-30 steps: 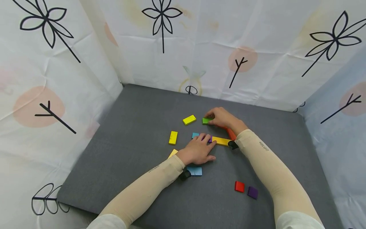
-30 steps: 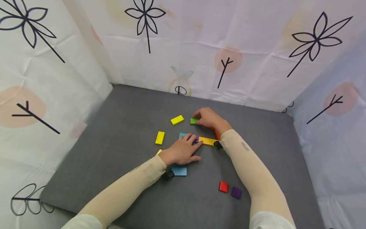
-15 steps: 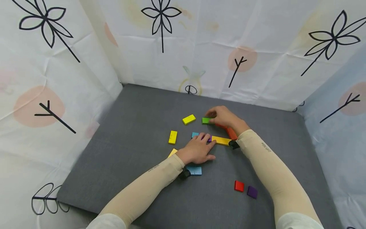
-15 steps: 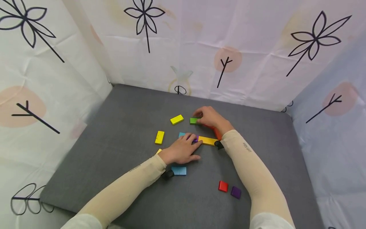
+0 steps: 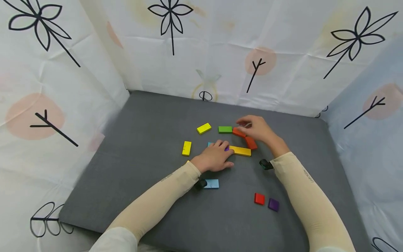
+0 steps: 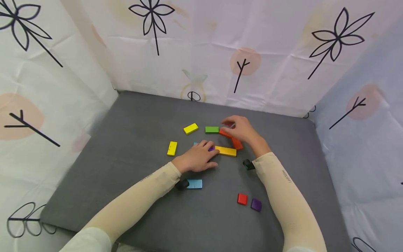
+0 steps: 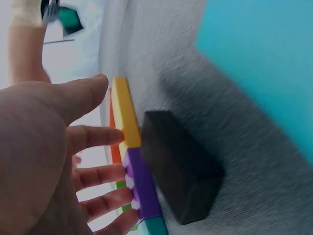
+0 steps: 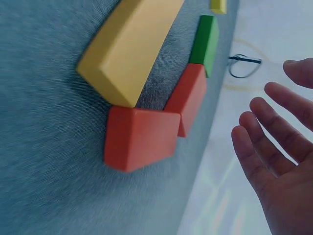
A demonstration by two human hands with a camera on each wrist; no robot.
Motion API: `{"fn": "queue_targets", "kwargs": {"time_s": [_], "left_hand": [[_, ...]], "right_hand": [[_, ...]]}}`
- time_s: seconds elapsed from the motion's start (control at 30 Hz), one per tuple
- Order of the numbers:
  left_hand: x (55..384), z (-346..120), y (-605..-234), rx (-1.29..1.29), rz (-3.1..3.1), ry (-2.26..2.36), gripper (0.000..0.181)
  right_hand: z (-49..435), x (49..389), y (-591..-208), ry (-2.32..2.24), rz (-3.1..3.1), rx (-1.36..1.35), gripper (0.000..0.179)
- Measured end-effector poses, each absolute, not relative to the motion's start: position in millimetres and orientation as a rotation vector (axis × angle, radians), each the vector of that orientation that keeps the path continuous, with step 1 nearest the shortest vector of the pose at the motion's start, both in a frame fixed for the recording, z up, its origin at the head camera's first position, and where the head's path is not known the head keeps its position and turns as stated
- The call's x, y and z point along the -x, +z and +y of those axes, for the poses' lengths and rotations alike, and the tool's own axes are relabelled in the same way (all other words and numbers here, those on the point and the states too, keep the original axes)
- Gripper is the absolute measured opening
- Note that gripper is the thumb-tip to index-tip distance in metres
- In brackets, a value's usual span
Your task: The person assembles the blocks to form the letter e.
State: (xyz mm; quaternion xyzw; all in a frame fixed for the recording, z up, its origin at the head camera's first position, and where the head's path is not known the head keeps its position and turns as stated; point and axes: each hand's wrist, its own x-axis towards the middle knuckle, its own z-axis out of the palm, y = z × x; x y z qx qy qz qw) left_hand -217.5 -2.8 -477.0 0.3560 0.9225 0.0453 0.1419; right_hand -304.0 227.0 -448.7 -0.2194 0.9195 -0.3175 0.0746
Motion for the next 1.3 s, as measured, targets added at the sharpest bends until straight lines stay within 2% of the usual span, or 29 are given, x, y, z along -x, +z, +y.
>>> {"fn": "queue_targets", "kwargs": {"time_s": [0.37, 0.63, 0.9, 1.3], "left_hand": [[239.0, -13.0, -470.4, -1.006, 2.615, 0.45, 0.05], [252.7, -54.3, -455.2, -0.92, 2.745, 0.81, 0.042], [278.2, -92.0, -460.3, -0.69, 2.85, 0.988, 0.04], [307.4, -97.6, -480.9, -0.552, 2.799, 0.964, 0.044]], "right_hand": [[245.1, 265.0, -455.7, -1.032, 2.811, 0.632, 0.034], [237.7, 236.5, -458.4, -0.942, 2.88, 0.725, 0.037], [212.8, 209.2, -460.5, -0.645, 2.938, 0.847, 0.052], [198.6, 202.9, -472.9, -0.502, 2.849, 0.927, 0.055]]}}
